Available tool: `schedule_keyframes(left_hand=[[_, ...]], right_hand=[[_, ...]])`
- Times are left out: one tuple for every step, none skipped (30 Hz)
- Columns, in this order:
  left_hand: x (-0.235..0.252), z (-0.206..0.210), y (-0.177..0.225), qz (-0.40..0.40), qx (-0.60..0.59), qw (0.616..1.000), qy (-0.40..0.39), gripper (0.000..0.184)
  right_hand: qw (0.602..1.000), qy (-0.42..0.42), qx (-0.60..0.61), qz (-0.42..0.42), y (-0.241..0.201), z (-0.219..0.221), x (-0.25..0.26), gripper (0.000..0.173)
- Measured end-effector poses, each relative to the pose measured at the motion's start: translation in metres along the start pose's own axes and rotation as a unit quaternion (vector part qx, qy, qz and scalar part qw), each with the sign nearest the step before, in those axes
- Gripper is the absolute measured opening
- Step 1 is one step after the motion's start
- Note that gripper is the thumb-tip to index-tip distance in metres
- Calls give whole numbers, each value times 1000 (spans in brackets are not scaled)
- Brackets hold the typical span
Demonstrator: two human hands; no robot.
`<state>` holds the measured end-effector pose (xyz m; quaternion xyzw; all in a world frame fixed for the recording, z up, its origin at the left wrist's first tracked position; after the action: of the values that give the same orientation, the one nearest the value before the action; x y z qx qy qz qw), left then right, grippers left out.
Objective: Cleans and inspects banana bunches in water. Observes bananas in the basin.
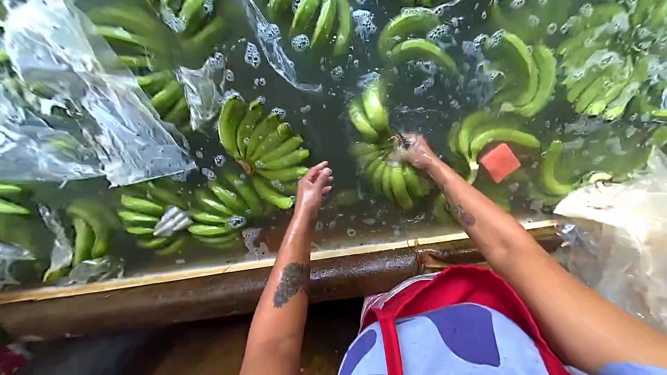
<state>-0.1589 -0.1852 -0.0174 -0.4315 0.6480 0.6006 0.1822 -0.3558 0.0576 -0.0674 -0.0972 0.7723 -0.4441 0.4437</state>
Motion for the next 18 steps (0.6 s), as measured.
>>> schedule_keyframes(left_hand=[[2,-3,7,-8,-80,997,11,48],[0,-4,13,-18,-148,989,18,50],[-2,-5,19,-23,-206,978,22,54],[-3,-7,25,-23,-250,968,18,59],[-6,-6,27,-24,-280,960,6,66],[-9,-5,28,-23,-301,953,-7,72],[-11,-3,26,-25,-308,951,-12,75],[-11,2,18,-37,-314,949,-5,74],[-11,8,5,-55,-329,943,7,72],[-10,18,-16,-69,-357,931,20,66],[-9,29,-38,-74,-384,920,33,59],[-8,41,-59,-79,-415,905,41,55],[-6,53,-74,-83,-442,892,41,55],[-4,66,-82,-90,-459,883,40,55],[-8,79,-85,-104,-470,876,39,54],[-15,91,-84,-120,-477,870,43,51],[-22,102,-78,-129,-488,862,46,48],[-28,112,-68,-133,-502,853,49,47]], right_hand=[[998,-16,-60,-26,-29,3,7,59],[991,-38,-123,-37,-53,11,7,53],[979,-59,-189,-48,-75,21,3,49],[963,-75,-247,-72,-95,32,-2,43],[946,-88,-296,-99,-108,44,-11,44],[929,-95,-334,-130,-114,56,-24,44],[917,-94,-353,-162,-115,64,-35,44],[911,-98,-359,-177,-110,70,-46,46],[909,-109,-364,-172,-100,72,-55,50],[911,-119,-364,-152,-87,70,-63,53],[919,-119,-354,-127,-71,62,-68,53],[929,-114,-341,-90,-55,49,-72,51],[940,-102,-324,-39,-38,32,-75,51],[952,-79,-297,13,-22,12,-76,55],[961,-46,-266,56,-10,-8,-79,57],[967,-8,-241,83,0,-22,-83,57],[971,36,-217,92,4,-32,-84,53],[973,82,-199,88,3,-37,-82,47]])
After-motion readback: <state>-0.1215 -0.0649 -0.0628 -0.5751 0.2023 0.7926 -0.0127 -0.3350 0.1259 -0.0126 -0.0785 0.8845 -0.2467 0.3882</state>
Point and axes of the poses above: each hand's wrist, its own x-axis towards the middle knuckle, its own z-axis out of the palm, y = z × x, the point moved 9 cm from there along x, towards the middle knuckle, and after that the axes turned 1 degree about -y, right-handed, at the moved point
